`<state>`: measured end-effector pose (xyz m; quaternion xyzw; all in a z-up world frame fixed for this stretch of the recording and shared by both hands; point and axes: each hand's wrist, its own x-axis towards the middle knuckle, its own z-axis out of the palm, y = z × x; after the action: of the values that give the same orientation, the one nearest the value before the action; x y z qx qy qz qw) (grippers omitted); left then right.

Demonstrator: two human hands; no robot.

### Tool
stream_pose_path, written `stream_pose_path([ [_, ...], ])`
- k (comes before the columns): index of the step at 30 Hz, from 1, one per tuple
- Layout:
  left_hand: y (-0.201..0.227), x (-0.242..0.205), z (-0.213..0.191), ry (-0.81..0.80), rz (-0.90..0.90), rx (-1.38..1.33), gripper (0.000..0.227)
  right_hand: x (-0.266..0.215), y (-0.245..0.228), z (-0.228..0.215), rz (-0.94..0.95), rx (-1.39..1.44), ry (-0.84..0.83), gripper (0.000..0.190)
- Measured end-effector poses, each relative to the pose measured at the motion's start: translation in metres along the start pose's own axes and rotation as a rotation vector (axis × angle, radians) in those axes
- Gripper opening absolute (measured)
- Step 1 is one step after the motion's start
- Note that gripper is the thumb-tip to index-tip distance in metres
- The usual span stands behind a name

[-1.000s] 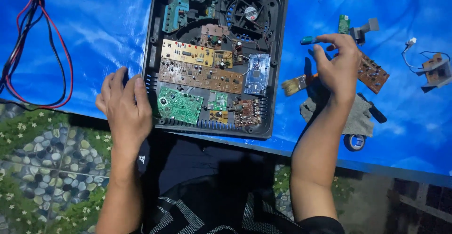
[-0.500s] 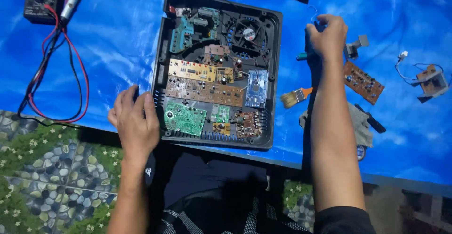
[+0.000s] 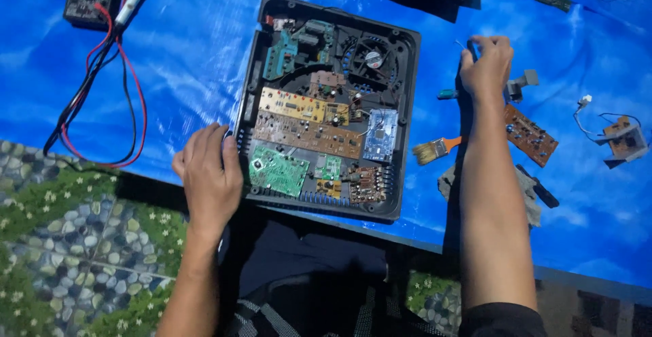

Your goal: The person works on an open electronic device, manipulating wires and components on the circuit boards. They use a multimeter to test connections and handle various small parts and tools on the blue work surface.

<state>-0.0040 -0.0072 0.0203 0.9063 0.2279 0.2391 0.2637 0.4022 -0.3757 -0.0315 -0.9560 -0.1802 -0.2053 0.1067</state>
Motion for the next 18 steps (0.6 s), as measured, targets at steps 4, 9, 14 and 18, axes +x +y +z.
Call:
stream_pose_path([
  [4, 0.003, -0.007, -0.006, 0.055, 0.012, -0.039, 0.036, -0.004, -0.01, -0.009, -0.119, -0.004, 0.098, 0.005],
  [9, 0.017, -0.011, -0.027, 0.267, 0.108, -0.125, 0.035, -0.008, 0.024, 0.009, -0.189, -0.157, -0.033, 0.009],
  [14, 0.025, -0.019, -0.046, 0.379, 0.167, -0.196, 0.029, -0.02, -0.009, -0.018, -0.219, 0.106, -0.003, 0.009],
  [18, 0.014, -0.025, -0.035, 0.389, 0.214, -0.14, 0.018, -0.046, -0.111, -0.095, -0.425, 0.463, -0.047, 0.004],
])
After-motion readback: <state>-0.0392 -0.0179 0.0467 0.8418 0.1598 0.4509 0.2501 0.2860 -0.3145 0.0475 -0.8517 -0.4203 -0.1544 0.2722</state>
